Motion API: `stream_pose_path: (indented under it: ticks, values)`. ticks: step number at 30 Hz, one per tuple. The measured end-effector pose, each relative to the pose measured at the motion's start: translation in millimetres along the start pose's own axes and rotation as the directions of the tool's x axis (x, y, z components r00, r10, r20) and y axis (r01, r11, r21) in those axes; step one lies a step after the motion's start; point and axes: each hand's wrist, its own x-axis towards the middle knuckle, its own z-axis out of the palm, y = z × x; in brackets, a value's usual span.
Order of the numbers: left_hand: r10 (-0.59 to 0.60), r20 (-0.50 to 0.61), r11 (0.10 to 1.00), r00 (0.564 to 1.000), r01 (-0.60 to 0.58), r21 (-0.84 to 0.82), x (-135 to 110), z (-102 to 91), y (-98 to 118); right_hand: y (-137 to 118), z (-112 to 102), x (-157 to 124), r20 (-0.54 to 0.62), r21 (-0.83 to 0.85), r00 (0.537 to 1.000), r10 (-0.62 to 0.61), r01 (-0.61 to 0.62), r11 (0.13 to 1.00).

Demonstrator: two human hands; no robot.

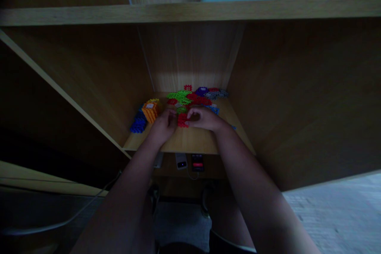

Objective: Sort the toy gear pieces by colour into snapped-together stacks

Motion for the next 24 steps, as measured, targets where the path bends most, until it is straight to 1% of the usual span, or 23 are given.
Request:
stream_pose_path:
  ticks: [4,13,24]
  values:
    - [-0.011,0.018,1.0,1.0,0.011,-0.005,-0.2,-0.8,1.2,-0.3,-0.1,0.7,0.016,-0.004,1.0,-0.002,0.002,1.0]
    - [0.0,-0.002,0.999,1.0,0.0,-0.036,0.0,0.7,-2.2,-0.7,1.2,0.9,0.007,-0.02,1.0,-0.014,0.015,1.0]
    - [-0.009,0.008,1.0,1.0,0.009,-0.01,0.2,1.2,-1.8,1.8,1.9,0.8,0.019,-0.059,0.999,-0.045,0.046,0.997]
